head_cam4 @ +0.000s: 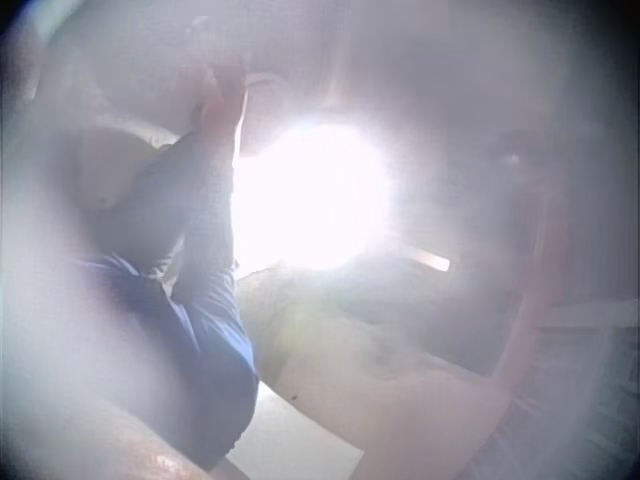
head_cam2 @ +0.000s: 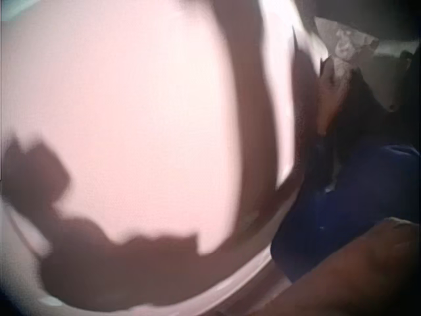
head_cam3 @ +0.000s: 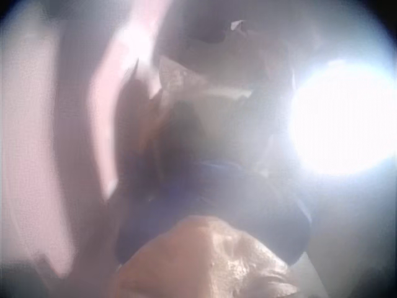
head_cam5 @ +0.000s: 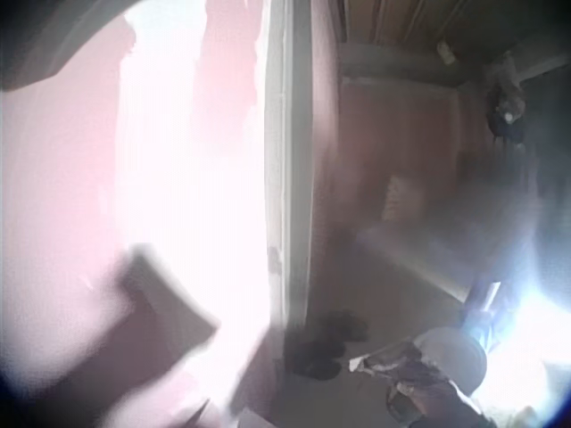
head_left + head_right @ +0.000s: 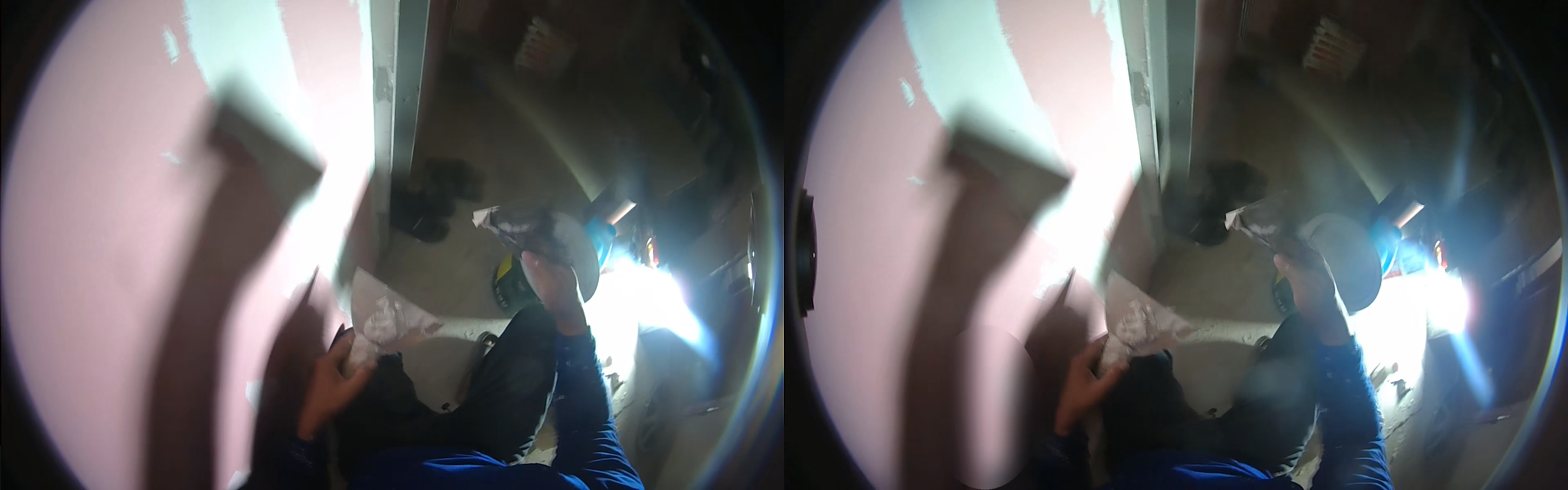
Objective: The person applies white plaster to a pink wall using a trowel and hawk. They repeatedly scoop plaster from the hawk and spread it along the wall surface, smoothing the material in horizontal strokes.
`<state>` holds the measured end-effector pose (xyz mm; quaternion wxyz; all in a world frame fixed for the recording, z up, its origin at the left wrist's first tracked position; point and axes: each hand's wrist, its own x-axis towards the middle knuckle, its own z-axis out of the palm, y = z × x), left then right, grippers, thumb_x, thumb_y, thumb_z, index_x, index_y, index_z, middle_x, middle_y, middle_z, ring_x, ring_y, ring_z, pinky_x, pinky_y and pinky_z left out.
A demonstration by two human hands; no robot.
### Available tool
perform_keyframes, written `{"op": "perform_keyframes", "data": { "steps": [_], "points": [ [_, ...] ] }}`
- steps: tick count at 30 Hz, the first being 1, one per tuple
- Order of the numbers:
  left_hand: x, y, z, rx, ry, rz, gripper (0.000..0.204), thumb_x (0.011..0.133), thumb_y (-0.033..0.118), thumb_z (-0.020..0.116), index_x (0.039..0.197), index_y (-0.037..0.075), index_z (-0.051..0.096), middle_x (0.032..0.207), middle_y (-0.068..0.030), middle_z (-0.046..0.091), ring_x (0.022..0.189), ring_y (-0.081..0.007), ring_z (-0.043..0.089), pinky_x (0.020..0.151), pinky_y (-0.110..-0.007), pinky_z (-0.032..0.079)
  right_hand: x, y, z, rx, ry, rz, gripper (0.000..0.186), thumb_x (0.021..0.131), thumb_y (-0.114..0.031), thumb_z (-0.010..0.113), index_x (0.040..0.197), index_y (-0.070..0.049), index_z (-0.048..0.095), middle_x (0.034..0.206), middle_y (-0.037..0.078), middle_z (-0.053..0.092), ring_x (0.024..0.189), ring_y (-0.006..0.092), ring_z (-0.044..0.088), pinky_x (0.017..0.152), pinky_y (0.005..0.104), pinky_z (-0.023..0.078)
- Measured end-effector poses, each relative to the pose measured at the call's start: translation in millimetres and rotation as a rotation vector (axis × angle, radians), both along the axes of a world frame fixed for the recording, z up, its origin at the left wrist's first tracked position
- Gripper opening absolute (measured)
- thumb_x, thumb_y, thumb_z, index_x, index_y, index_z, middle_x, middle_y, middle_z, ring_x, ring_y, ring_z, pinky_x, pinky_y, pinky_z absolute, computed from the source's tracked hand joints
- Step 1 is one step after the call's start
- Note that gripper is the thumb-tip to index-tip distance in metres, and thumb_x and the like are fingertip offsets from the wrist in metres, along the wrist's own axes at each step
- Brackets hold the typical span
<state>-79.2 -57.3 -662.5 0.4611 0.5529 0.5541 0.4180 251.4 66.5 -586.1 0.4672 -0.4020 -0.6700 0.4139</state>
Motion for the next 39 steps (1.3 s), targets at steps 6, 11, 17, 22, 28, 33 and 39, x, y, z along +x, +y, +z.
{"op": "perform_keyframes", "data": {
  "steps": [6,11,17,22,28,33,39],
  "points": [
    [-26,-54,-92,-0.338,0.228,-0.057,0.051,0.090,0.020,0.073,0.134,-0.002,0.059,0.122,-0.0178,0.068,0.111,-0.0252,0.066,0.097,-0.037,0.050,-63,77,-221,-0.474,1.218,0.025,0.042,0.089,-0.005,0.058,0.131,0.002,0.055,0.133,0.018,0.060,0.123,0.0342,0.059,0.106,0.0558,0.048],
    [-55,-105,-155,-0.552,0.150,0.029,0.057,0.088,0.026,0.074,0.135,-0.001,0.057,0.123,-0.0151,0.067,0.114,-0.0257,0.063,0.100,-0.039,0.048,-140,130,-379,-0.337,0.901,-0.177,0.043,0.090,-0.007,0.057,0.132,0.003,0.054,0.133,0.019,0.060,0.124,0.0359,0.058,0.106,0.0549,0.048],
    [-63,-140,-202,-0.408,0.166,0.110,0.065,0.085,0.031,0.076,0.138,0.000,0.054,0.126,-0.0123,0.063,0.105,-0.0232,0.064,0.093,-0.039,0.050,-184,139,-494,-0.263,0.102,-0.512,0.028,0.094,-0.011,0.062,0.120,-0.001,0.065,0.128,0.018,0.066,0.119,0.0263,0.063,0.105,0.0383,0.050],
    [-50,-132,-195,-0.534,0.051,0.236,0.063,0.085,0.028,0.074,0.137,0.000,0.055,0.124,-0.0117,0.063,0.101,-0.0220,0.064,0.090,-0.038,0.050,-201,159,-527,-0.223,0.046,-0.577,0.035,0.093,-0.022,0.068,0.123,-0.005,0.069,0.122,0.019,0.069,0.114,0.0314,0.066,0.101,0.0398,0.052],
    [-29,-112,-172,-0.643,-0.007,0.331,0.060,0.084,0.026,0.072,0.136,0.000,0.055,0.121,-0.0110,0.064,0.097,-0.0206,0.064,0.086,-0.036,0.050,-212,181,-501,-0.471,0.093,-0.537,0.035,0.093,-0.026,0.067,0.121,-0.007,0.071,0.121,0.020,0.069,0.115,0.0349,0.066,0.100,0.0408,0.052],
    [-22,-100,-164,-0.682,-0.008,0.345,0.058,0.084,0.023,0.071,0.136,0.000,0.055,0.118,-0.0104,0.064,0.094,-0.0194,0.064,0.082,-0.034,0.050,-233,187,-493,-0.524,-0.014,-0.586,0.035,0.093,-0.021,0.063,0.123,-0.006,0.068,0.116,0.023,0.070,0.108,0.0393,0.067,0.095,0.0451,0.053],
    [-14,-94,-157,-0.703,-0.001,0.343,0.056,0.084,0.020,0.069,0.135,0.001,0.056,0.115,-0.0096,0.064,0.090,-0.0179,0.063,0.078,-0.033,0.050,-255,207,-489,-0.427,0.114,-0.744,0.036,0.092,-0.007,0.053,0.125,-0.004,0.065,0.110,0.026,0.069,0.105,0.0445,0.065,0.092,0.0499,0.053]
  ]
}}
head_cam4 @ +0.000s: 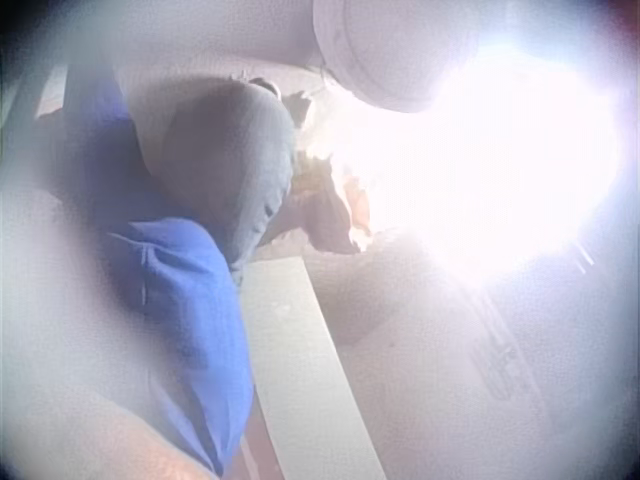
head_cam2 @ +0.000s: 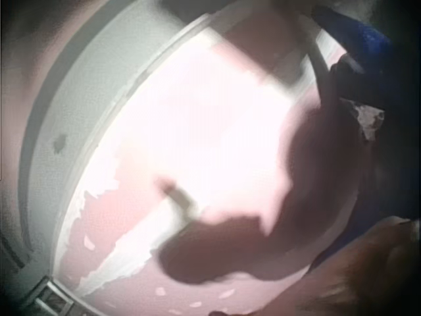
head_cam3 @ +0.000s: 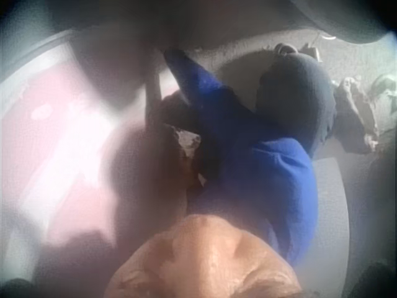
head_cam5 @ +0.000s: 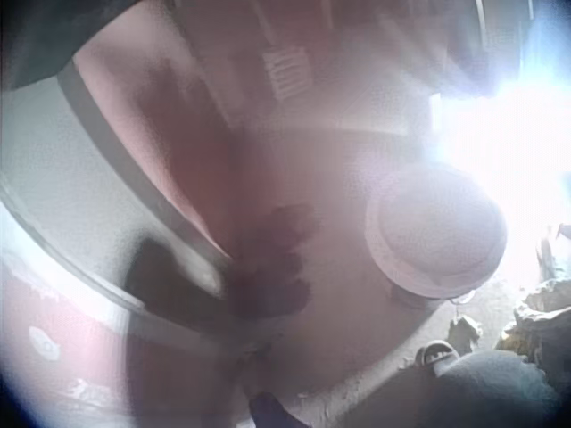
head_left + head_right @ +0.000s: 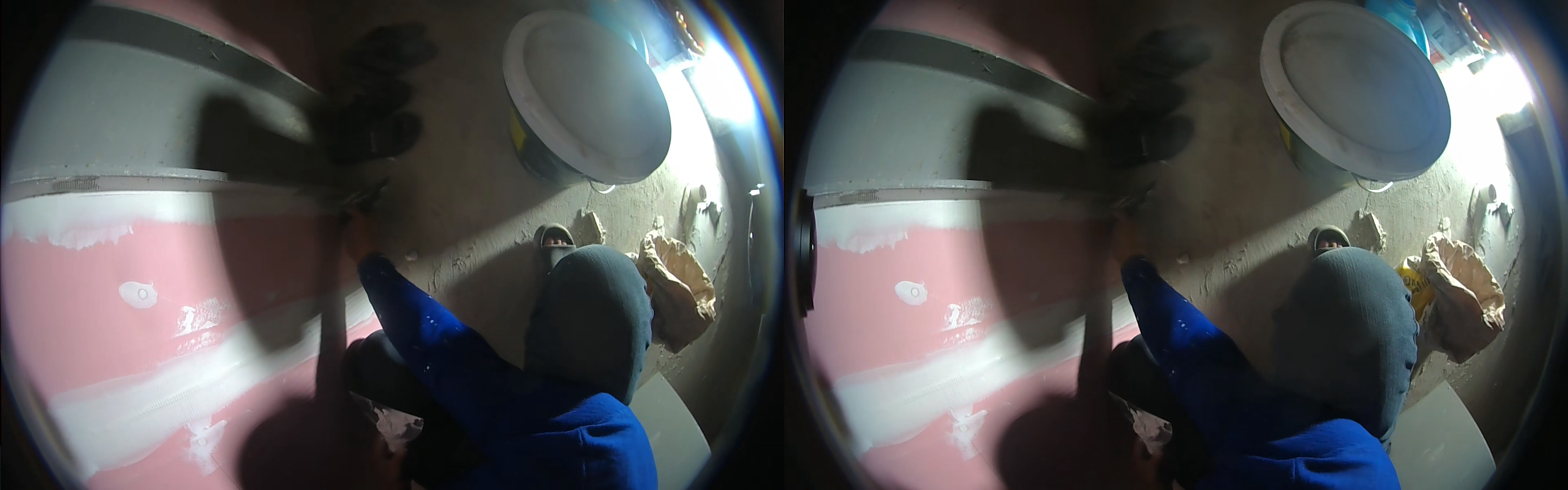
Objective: The person applies white plaster to a pink wall using a trowel and hawk. They repeatedly scoop plaster from the hawk and spread it along the wall surface, smoothing the material in horizontal strokes.
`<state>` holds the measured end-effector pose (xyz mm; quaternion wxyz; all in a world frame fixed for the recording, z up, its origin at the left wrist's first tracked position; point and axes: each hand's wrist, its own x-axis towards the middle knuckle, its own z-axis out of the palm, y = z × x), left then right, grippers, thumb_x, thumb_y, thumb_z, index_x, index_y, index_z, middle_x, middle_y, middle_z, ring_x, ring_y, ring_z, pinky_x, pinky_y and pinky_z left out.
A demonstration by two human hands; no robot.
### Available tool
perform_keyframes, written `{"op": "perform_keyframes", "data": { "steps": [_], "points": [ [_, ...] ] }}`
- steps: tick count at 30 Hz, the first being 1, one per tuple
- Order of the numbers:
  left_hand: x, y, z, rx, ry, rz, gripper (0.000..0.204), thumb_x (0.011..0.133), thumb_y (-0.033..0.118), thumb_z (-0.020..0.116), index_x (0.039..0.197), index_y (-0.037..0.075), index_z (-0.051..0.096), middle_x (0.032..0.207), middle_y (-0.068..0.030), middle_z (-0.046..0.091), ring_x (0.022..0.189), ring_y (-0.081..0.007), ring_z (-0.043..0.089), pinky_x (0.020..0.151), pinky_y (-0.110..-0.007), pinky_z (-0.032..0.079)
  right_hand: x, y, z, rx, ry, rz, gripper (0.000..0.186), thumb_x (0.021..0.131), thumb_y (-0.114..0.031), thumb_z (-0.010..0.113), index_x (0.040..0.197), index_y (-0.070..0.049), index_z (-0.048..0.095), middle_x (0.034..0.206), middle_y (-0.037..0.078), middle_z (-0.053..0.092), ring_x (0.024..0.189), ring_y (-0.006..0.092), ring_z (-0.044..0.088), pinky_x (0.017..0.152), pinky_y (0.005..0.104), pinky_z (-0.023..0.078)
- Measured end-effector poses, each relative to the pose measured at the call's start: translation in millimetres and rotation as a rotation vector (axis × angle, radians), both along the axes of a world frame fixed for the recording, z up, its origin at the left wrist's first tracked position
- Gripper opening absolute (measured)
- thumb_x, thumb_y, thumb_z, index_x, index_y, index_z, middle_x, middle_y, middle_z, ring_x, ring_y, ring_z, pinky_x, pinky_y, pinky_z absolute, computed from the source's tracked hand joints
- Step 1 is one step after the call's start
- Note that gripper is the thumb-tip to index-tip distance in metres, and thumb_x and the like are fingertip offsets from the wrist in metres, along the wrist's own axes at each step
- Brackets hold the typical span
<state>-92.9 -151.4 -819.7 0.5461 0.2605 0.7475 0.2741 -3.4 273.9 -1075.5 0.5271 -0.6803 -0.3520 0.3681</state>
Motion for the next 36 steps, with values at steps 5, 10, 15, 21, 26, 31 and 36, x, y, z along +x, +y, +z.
{"op": "perform_keyframes", "data": {
  "steps": [5,10,15,21,26,31,36],
  "points": [
    [6,0,5,-0.014,-0.003,0.011,0.054,0.084,0.018,0.067,0.134,0.001,0.056,0.112,-0.0090,0.064,0.087,-0.0167,0.063,0.074,-0.031,0.050,5,8,30,-0.154,-0.036,0.223,0.035,0.095,-0.004,0.046,0.125,-0.002,0.063,0.113,0.028,0.067,0.107,0.0452,0.063,0.095,0.0492,0.051],
    [8,-2,10,-0.019,0.002,0.020,0.052,0.084,0.015,0.065,0.133,0.001,0.057,0.110,-0.0084,0.064,0.084,-0.0155,0.063,0.071,-0.030,0.049,-11,22,82,0.004,0.321,0.110,0.033,0.099,-0.013,0.047,0.127,0.000,0.059,0.123,0.022,0.061,0.117,0.0356,0.056,0.101,0.0443,0.045],
    [12,-1,15,-0.036,0.002,0.045,0.050,0.084,0.013,0.064,0.132,0.001,0.057,0.107,-0.0078,0.065,0.081,-0.0143,0.063,0.067,-0.028,0.049,-28,41,156,0.027,1.334,-0.332,0.034,0.100,-0.018,0.049,0.128,0.000,0.057,0.127,0.019,0.059,0.122,0.0301,0.052,0.103,0.0414,0.043],
    [13,-2,19,-0.043,0.005,0.070,0.049,0.084,0.010,0.062,0.131,0.001,0.058,0.104,-0.0071,0.065,0.077,-0.0129,0.063,0.063,-0.026,0.049,0,-36,122,0.103,0.344,0.021,0.031,0.099,-0.024,0.054,0.114,0.001,0.062,0.118,0.016,0.066,0.110,0.0269,0.062,0.099,0.0373,0.048],
    [8,-5,12,0.059,0.014,0.031,0.052,0.084,0.007,0.059,0.135,0.001,0.054,0.101,-0.0064,0.065,0.070,-0.0127,0.062,0.059,-0.027,0.049,26,-34,-3,0.443,0.708,0.036,0.032,0.092,-0.018,0.067,0.116,0.003,0.061,0.117,0.019,0.070,0.110,0.0273,0.068,0.099,0.0417,0.052],
    [10,-7,6,0.117,-0.117,0.067,0.053,0.084,0.007,0.060,0.136,0.001,0.053,0.095,-0.0076,0.065,0.066,-0.0137,0.063,0.056,-0.027,0.051,46,-13,-49,0.383,0.545,0.190,0.051,0.084,-0.025,0.082,0.122,0.002,0.060,0.119,0.022,0.069,0.113,0.0286,0.066,0.100,0.0446,0.051],
    [12,-7,11,0.139,-0.133,0.068,0.056,0.084,0.009,0.063,0.137,0.000,0.051,0.094,-0.0081,0.065,0.066,-0.0139,0.063,0.056,-0.028,0.052,71,2,-5,0.184,0.131,0.173,0.048,0.088,-0.027,0.079,0.120,0.004,0.061,0.120,0.022,0.069,0.113,0.0284,0.067,0.099,0.0431,0.052]
  ]
}}
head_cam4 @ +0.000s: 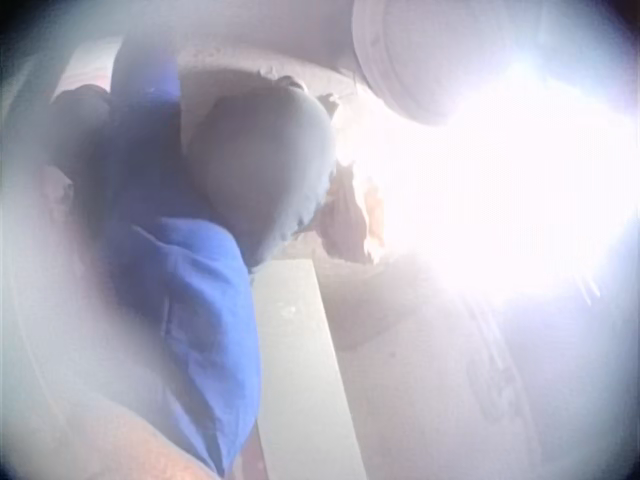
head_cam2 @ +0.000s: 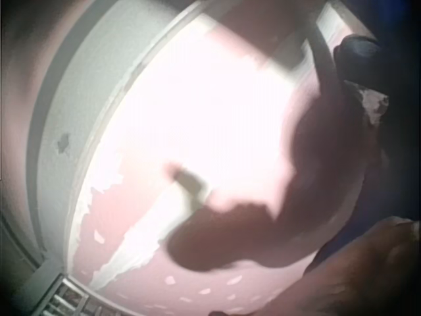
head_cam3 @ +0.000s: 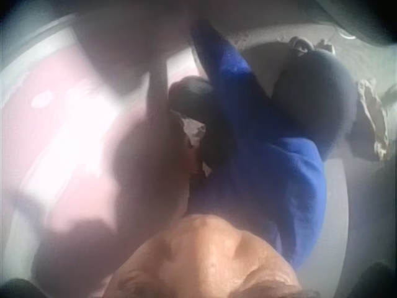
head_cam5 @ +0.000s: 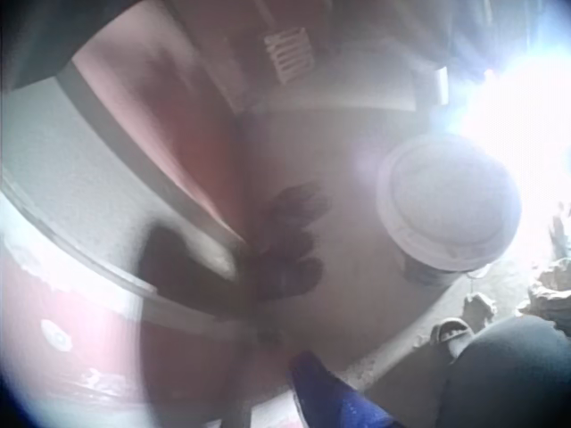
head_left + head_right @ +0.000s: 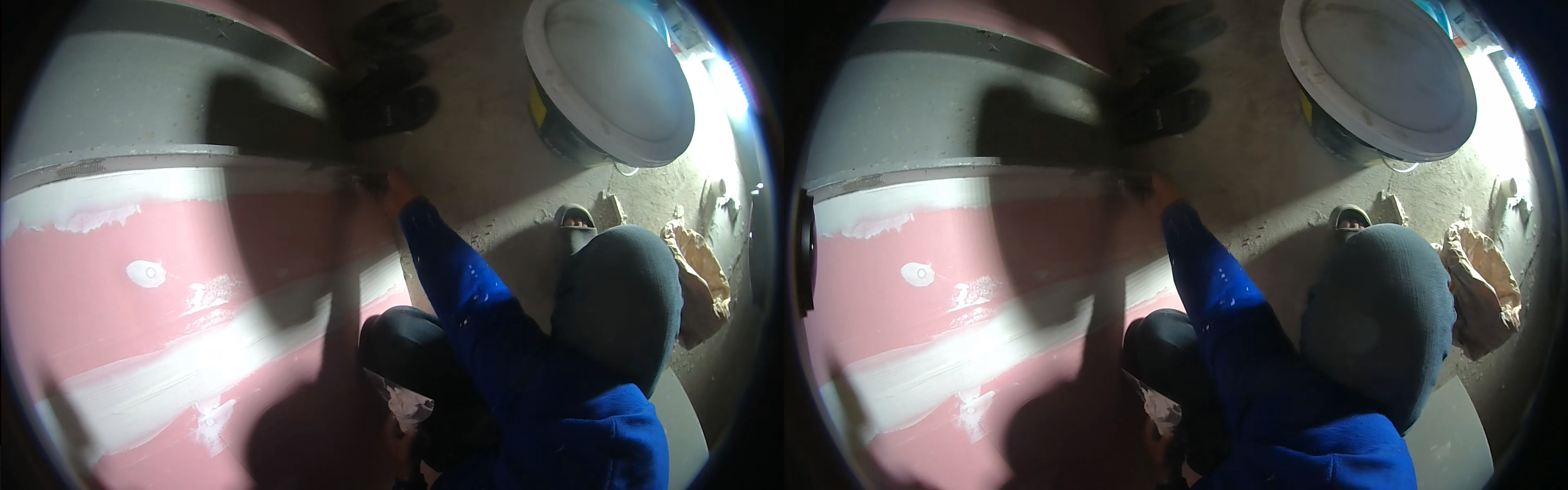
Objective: The person applies white plaster to a pink wall using a trowel and hawk. They repeatedly scoop plaster from the hawk and spread it along the wall surface, smoothing the material in horizontal strokes.
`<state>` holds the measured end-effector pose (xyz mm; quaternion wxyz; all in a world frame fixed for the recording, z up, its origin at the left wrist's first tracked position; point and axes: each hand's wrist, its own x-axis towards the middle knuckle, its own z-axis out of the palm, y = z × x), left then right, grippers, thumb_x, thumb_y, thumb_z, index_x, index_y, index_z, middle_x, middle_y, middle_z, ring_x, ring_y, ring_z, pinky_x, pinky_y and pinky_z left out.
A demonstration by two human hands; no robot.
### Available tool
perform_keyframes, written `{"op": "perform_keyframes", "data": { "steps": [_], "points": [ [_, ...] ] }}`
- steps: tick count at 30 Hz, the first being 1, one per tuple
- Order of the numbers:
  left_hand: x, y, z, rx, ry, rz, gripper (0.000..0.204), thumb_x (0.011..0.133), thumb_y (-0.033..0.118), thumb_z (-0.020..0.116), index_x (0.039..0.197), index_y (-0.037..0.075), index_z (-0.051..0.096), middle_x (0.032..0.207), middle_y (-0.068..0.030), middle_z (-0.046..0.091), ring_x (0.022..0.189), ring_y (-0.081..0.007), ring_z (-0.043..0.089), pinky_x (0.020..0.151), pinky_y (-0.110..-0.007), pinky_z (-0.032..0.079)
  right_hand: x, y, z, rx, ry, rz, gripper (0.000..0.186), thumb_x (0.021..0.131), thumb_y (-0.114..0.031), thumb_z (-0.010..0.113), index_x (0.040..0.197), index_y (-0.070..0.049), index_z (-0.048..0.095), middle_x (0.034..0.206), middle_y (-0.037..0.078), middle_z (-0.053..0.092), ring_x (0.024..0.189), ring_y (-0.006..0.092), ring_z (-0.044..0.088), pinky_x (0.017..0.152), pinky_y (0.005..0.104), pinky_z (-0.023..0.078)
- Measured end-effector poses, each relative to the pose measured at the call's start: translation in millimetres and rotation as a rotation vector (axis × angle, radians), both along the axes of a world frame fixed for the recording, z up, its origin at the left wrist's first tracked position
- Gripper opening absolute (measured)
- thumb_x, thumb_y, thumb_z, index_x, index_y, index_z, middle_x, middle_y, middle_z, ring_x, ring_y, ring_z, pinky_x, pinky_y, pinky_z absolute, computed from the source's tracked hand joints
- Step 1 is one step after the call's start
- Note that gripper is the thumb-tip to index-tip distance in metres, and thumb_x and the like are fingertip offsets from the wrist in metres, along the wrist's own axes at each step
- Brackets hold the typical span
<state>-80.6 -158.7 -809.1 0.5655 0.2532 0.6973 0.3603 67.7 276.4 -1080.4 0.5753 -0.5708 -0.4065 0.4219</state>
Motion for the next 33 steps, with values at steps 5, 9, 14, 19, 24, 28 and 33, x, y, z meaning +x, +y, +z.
{"op": "perform_keyframes", "data": {
  "steps": [5,9,14,19,24,28,33],
  "points": [
    [1,-6,-2,-0.039,0.102,-0.001,0.065,0.083,0.021,0.068,0.140,-0.002,0.049,0.106,-0.0091,0.065,0.073,-0.0149,0.064,0.060,-0.027,0.052,39,13,26,0.002,0.007,0.182,0.044,0.092,-0.029,0.073,0.120,0.003,0.063,0.123,0.022,0.068,0.115,0.0308,0.066,0.099,0.0400,0.052],
    [2,-6,-7,-0.022,0.122,-0.022,0.077,0.082,0.036,0.073,0.143,-0.002,0.046,0.115,-0.0096,0.063,0.081,-0.0161,0.065,0.064,-0.027,0.051,35,-6,-6,-0.081,0.325,0.215,0.037,0.097,-0.027,0.062,0.122,0.001,0.064,0.122,0.021,0.068,0.116,0.0313,0.065,0.100,0.0407,0.050],
    [2,3,-1,-0.020,0.108,-0.063,0.077,0.082,0.036,0.072,0.144,-0.002,0.046,0.115,-0.0089,0.063,0.080,-0.0157,0.064,0.063,-0.027,0.050,-29,-39,-49,0.002,0.276,-0.049,0.032,0.096,-0.015,0.056,0.123,0.001,0.063,0.127,0.021,0.065,0.119,0.0341,0.062,0.102,0.0426,0.049],
    [8,6,7,-0.067,0.107,-0.029,0.059,0.087,0.020,0.065,0.139,-0.001,0.050,0.107,-0.0074,0.064,0.072,-0.0134,0.064,0.060,-0.027,0.052,-75,-32,-31,-0.025,-0.279,-0.208,0.032,0.091,-0.003,0.052,0.120,0.003,0.064,0.124,0.026,0.065,0.114,0.0398,0.063,0.101,0.0462,0.049],
    [12,7,5,-0.029,0.103,0.003,0.059,0.089,0.022,0.067,0.141,0.001,0.049,0.107,-0.0064,0.064,0.072,-0.0127,0.063,0.057,-0.027,0.052,-84,-8,-5,-0.321,-0.407,-0.022,0.034,0.093,-0.004,0.049,0.124,-0.001,0.064,0.119,0.028,0.065,0.111,0.0445,0.062,0.097,0.0491,0.050],
    [10,8,10,-0.065,0.076,-0.025,0.064,0.088,0.026,0.070,0.142,0.001,0.047,0.108,-0.0063,0.064,0.071,-0.0121,0.063,0.056,-0.026,0.051,-86,2,-13,-0.345,-0.071,-0.082,0.038,0.094,-0.002,0.047,0.129,0.002,0.059,0.118,0.028,0.065,0.108,0.0484,0.061,0.095,0.0527,0.049],
    [10,8,10,-0.047,0.070,-0.019,0.067,0.088,0.027,0.071,0.144,0.001,0.045,0.104,-0.0071,0.065,0.065,-0.0121,0.062,0.054,-0.026,0.050,-88,0,-27,-0.136,-0.073,-0.231,0.033,0.100,-0.016,0.046,0.124,0.002,0.060,0.122,0.032,0.061,0.115,0.0493,0.058,0.099,0.0541,0.047]
  ]
}}
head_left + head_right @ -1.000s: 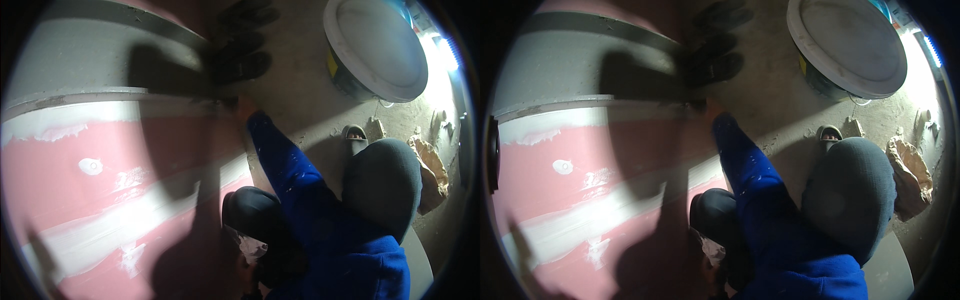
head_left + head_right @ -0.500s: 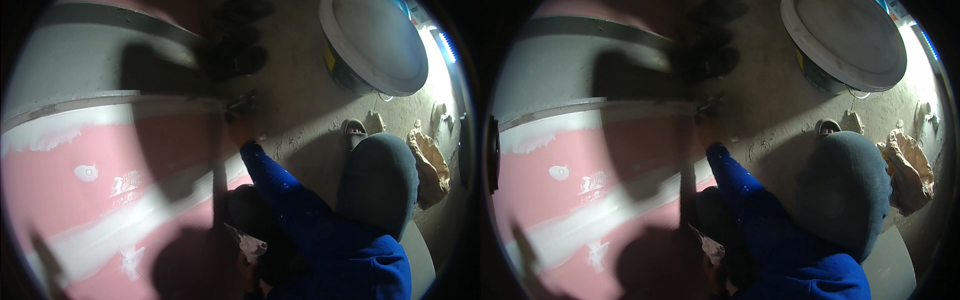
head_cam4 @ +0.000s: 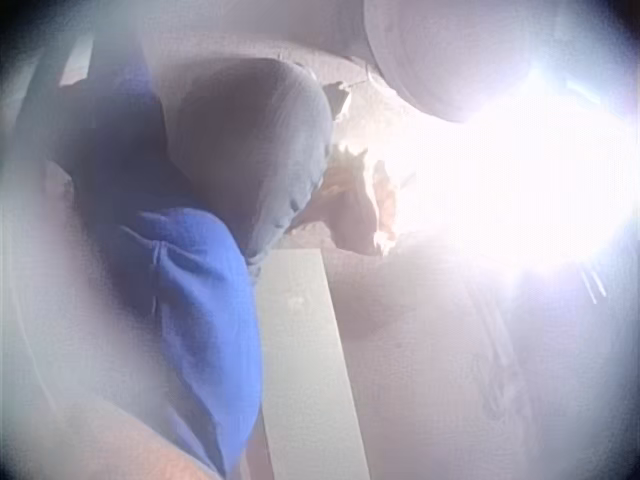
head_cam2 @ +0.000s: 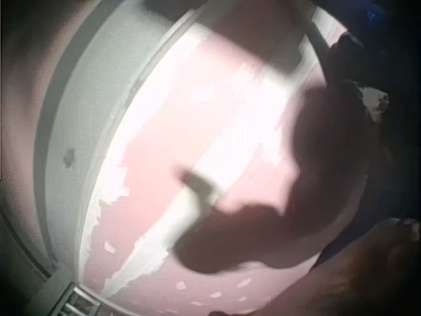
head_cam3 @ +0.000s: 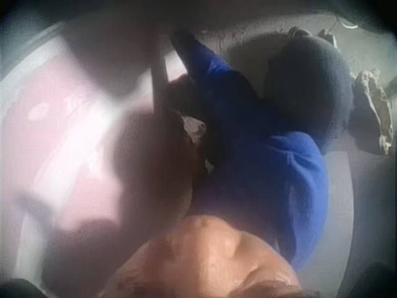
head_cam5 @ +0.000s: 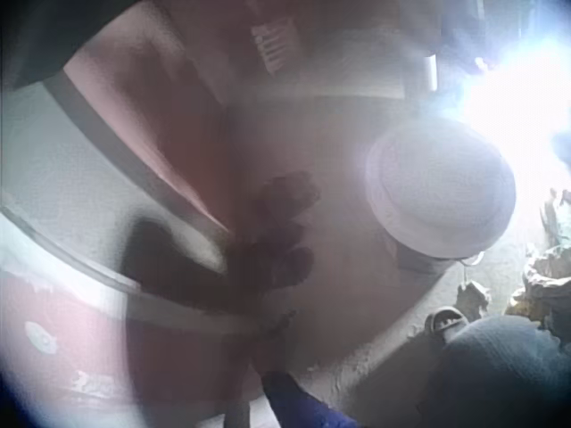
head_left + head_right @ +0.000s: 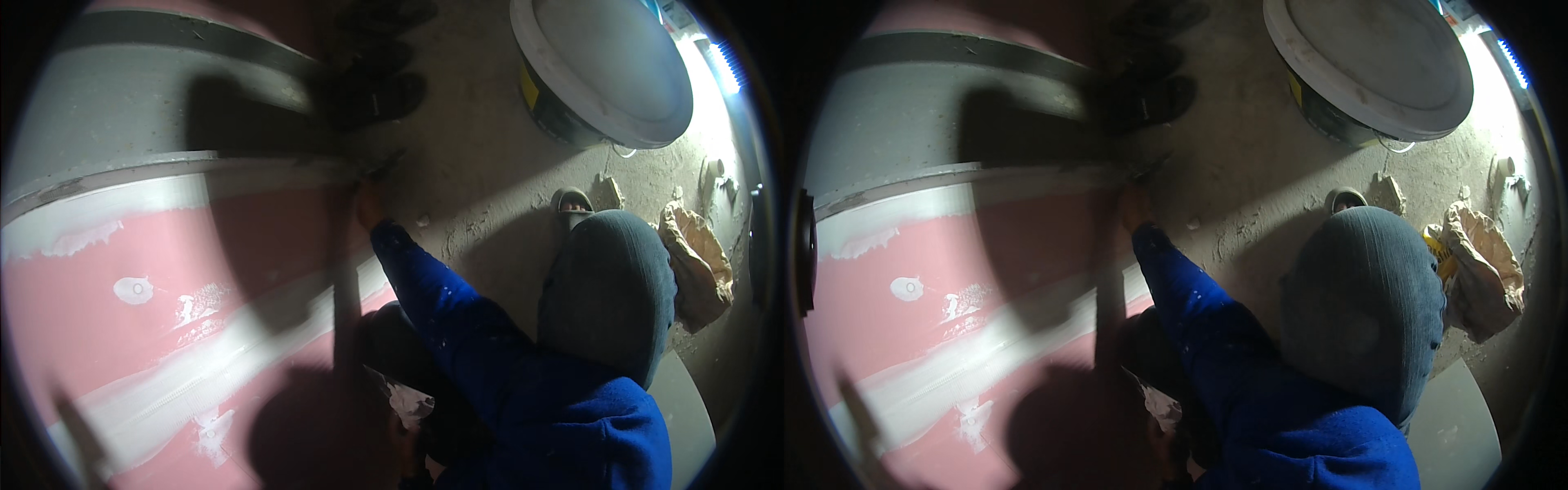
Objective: The person applies white plaster to a pink wall using a trowel and hawk. They repeatedly scoop plaster from the hawk and spread it along the wall surface, smoothing the material in horizontal strokes.
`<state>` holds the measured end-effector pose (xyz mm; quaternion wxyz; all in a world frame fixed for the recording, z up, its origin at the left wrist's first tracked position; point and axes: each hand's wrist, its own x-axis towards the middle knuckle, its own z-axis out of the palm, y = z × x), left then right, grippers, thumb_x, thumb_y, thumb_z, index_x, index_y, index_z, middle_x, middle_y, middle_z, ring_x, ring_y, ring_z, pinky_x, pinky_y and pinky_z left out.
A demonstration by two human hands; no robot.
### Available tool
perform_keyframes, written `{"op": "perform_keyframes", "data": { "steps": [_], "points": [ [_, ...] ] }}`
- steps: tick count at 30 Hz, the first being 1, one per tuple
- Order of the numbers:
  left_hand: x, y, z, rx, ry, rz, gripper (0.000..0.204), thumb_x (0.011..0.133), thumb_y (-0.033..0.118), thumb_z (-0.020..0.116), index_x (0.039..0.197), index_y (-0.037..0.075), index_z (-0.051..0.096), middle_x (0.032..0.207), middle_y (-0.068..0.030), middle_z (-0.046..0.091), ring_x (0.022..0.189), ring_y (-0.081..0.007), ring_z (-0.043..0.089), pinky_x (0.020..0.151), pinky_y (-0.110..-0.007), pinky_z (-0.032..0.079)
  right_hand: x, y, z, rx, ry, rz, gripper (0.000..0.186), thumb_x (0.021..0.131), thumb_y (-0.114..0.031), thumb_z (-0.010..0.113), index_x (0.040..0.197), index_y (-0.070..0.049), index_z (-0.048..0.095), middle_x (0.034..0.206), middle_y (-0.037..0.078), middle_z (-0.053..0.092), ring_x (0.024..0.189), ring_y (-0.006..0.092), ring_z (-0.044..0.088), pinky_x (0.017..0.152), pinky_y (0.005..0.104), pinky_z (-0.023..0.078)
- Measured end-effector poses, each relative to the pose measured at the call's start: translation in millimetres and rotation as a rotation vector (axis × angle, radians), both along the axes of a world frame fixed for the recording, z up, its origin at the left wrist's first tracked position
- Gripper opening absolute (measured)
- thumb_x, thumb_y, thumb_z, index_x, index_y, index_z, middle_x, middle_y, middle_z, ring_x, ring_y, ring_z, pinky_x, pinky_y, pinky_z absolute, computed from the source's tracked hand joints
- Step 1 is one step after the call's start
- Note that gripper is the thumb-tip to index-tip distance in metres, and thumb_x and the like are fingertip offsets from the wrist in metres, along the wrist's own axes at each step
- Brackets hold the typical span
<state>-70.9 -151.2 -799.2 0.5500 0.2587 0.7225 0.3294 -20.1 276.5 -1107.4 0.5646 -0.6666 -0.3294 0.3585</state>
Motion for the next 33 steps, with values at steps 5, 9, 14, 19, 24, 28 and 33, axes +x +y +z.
{"op": "perform_keyframes", "data": {
  "steps": [5,9,14,19,24,28,33],
  "points": [
    [0,2,-3,0.059,-0.015,-0.041,0.066,0.088,0.024,0.069,0.145,0.001,0.045,0.101,-0.0087,0.065,0.062,-0.0130,0.062,0.052,-0.027,0.050,-1,-3,8,0.038,0.393,-0.151,0.038,0.103,-0.022,0.040,0.123,0.004,0.061,0.123,0.034,0.060,0.119,0.0475,0.057,0.098,0.0512,0.046],
    [2,1,-3,0.049,0.007,-0.032,0.067,0.088,0.025,0.069,0.145,0.000,0.044,0.102,-0.0090,0.065,0.064,-0.0134,0.062,0.052,-0.027,0.050,-3,2,12,-0.071,0.365,-0.099,0.037,0.103,-0.022,0.040,0.123,0.000,0.063,0.121,0.033,0.063,0.116,0.0477,0.059,0.095,0.0520,0.047],
    [2,-2,-2,0.034,0.025,-0.016,0.069,0.087,0.028,0.070,0.145,0.000,0.044,0.102,-0.0082,0.065,0.067,-0.0132,0.062,0.054,-0.027,0.050,3,9,10,-0.007,0.128,-0.078,0.033,0.102,-0.020,0.042,0.119,-0.004,0.066,0.113,0.030,0.067,0.108,0.0486,0.063,0.094,0.0542,0.049],
    [0,-7,-3,-0.003,0.007,-0.042,0.073,0.089,0.032,0.069,0.147,-0.001,0.041,0.117,-0.0102,0.063,0.090,-0.0174,0.065,0.075,-0.030,0.054,16,9,24,-0.215,-0.151,0.147,0.028,0.100,-0.017,0.047,0.115,-0.006,0.069,0.105,0.025,0.070,0.103,0.0438,0.067,0.096,0.0556,0.049],
    [-2,-8,-11,0.095,0.064,-0.026,0.068,0.089,0.024,0.068,0.147,0.001,0.043,0.114,-0.0104,0.065,0.075,-0.0149,0.064,0.061,-0.028,0.052,4,19,65,-0.058,-0.163,0.181,0.022,0.096,-0.012,0.052,0.108,-0.002,0.067,0.110,0.026,0.068,0.104,0.0455,0.063,0.093,0.0504,0.050],
    [-7,-9,-13,0.107,0.033,-0.082,0.066,0.089,0.023,0.066,0.146,0.000,0.044,0.113,-0.0104,0.065,0.074,-0.0150,0.064,0.059,-0.027,0.052,-14,35,124,0.031,0.062,0.084,0.033,0.098,-0.016,0.052,0.126,-0.001,0.061,0.126,0.022,0.062,0.120,0.0355,0.057,0.106,0.0482,0.043],
    [-10,-10,-11,0.056,0.028,-0.042,0.065,0.087,0.025,0.067,0.143,-0.001,0.046,0.109,-0.0099,0.065,0.067,-0.0154,0.063,0.055,-0.028,0.052,-14,36,218,0.139,1.194,-0.196,0.038,0.097,-0.019,0.053,0.129,0.001,0.057,0.121,0.016,0.063,0.117,0.0263,0.054,0.102,0.0398,0.041]
  ]
}}
